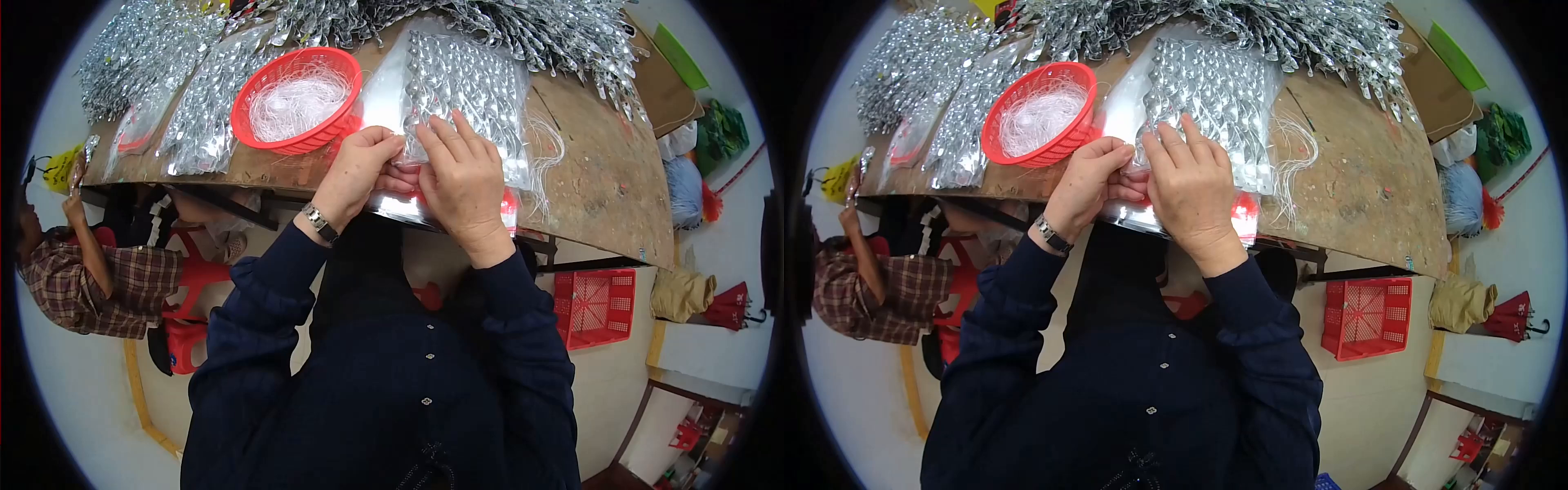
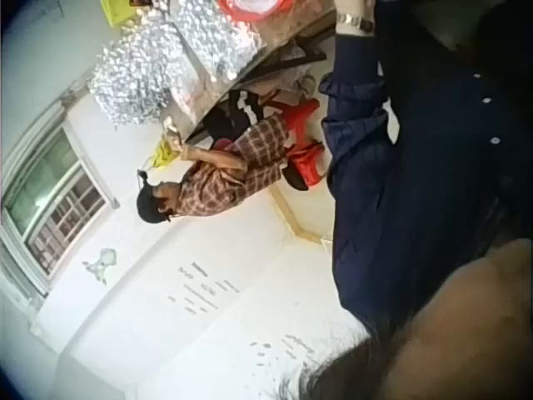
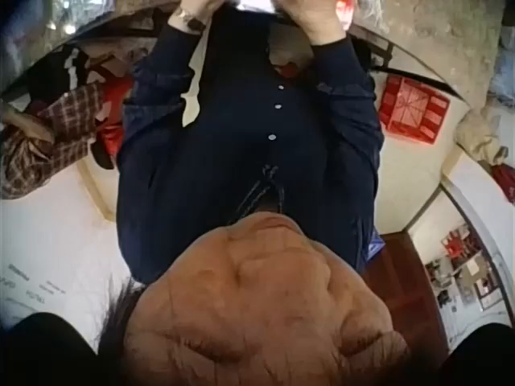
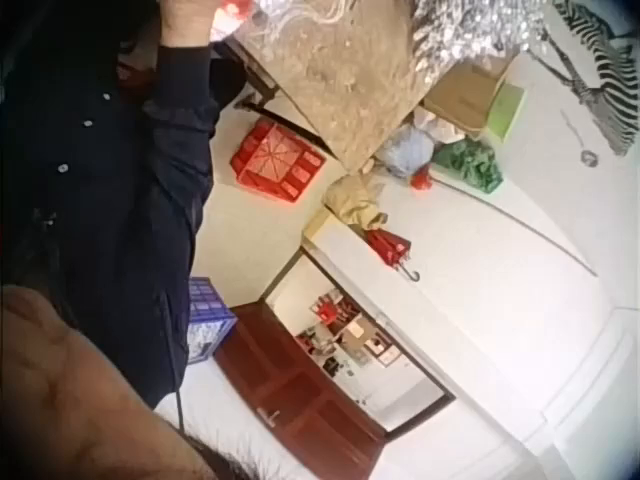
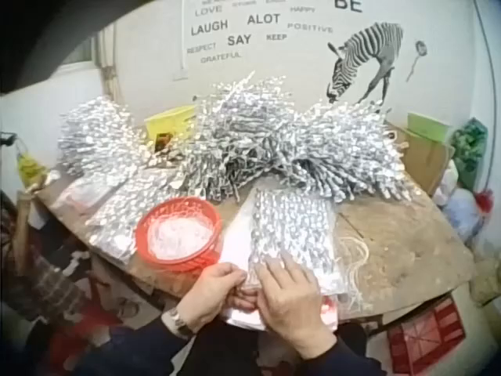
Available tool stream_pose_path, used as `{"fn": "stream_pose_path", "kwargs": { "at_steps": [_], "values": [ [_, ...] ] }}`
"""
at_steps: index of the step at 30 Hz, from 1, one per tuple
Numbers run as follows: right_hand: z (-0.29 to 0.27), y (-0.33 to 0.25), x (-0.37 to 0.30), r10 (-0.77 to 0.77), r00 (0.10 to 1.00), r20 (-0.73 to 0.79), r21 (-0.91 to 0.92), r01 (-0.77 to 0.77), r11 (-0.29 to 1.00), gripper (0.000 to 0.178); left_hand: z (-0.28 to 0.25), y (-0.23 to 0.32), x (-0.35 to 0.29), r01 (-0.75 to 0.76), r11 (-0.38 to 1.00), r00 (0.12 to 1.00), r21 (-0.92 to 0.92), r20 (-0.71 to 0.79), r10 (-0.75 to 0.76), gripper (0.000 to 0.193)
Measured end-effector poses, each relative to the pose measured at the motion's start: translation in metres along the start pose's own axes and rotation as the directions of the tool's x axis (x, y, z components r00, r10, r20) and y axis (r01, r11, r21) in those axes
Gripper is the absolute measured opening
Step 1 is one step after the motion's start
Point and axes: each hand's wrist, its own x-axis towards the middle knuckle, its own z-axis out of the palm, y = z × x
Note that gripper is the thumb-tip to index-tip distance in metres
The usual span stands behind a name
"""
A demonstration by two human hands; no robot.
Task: Packaging silver spiral decorations into plastic bags.
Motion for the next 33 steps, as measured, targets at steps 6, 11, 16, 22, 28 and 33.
{"fn": "stream_pose_path", "kwargs": {
  "at_steps": [6, 11, 16, 22, 28, 33],
  "values": [
    [0.001, -0.001, 0.0, 0.0, 1.0, -0.015, 0.0, 0.0, 1.0, 0.037, -0.002, 0.006, -0.006, 0.016, 0.999, 0.999, 0.042, -0.035, -0.014, 0.015],
    [-0.002, -0.006, -0.001, 0.006, 1.0, -0.001, 0.001, -0.006, 1.0, 0.042, -0.012, 0.005, -0.006, 0.018, 0.999, 1.0, 0.044, -0.007, -0.018, 0.017],
    [0.0, -0.004, -0.002, 0.003, 1.0, 0.005, -0.01, -0.003, 1.0, 0.042, -0.006, 0.02, -0.004, 0.132, 0.991, 0.991, 0.004, 0.014, -0.132, 0.02],
    [-0.003, -0.007, 0.0, -0.002, 1.0, -0.007, 0.0, 0.002, 1.0, 0.042, -0.013, 0.008, 0.006, 0.088, 0.99, 0.993, 0.113, 0.064, -0.096, 0.026],
    [-0.009, -0.014, 0.0, 0.018, 1.0, -0.001, 0.091, -0.018, 0.996, 0.04, -0.004, 0.01, -0.004, 0.055, 0.998, 0.997, 0.005, 0.055, -0.055, 0.026],
    [-0.019, -0.024, 0.005, 0.052, 0.996, 0.066, 0.159, -0.062, 0.985, 0.04, -0.011, 0.005, 0.001, 0.067, 0.998, 0.995, -0.018, 0.075, -0.066, 0.032]
  ]
}}
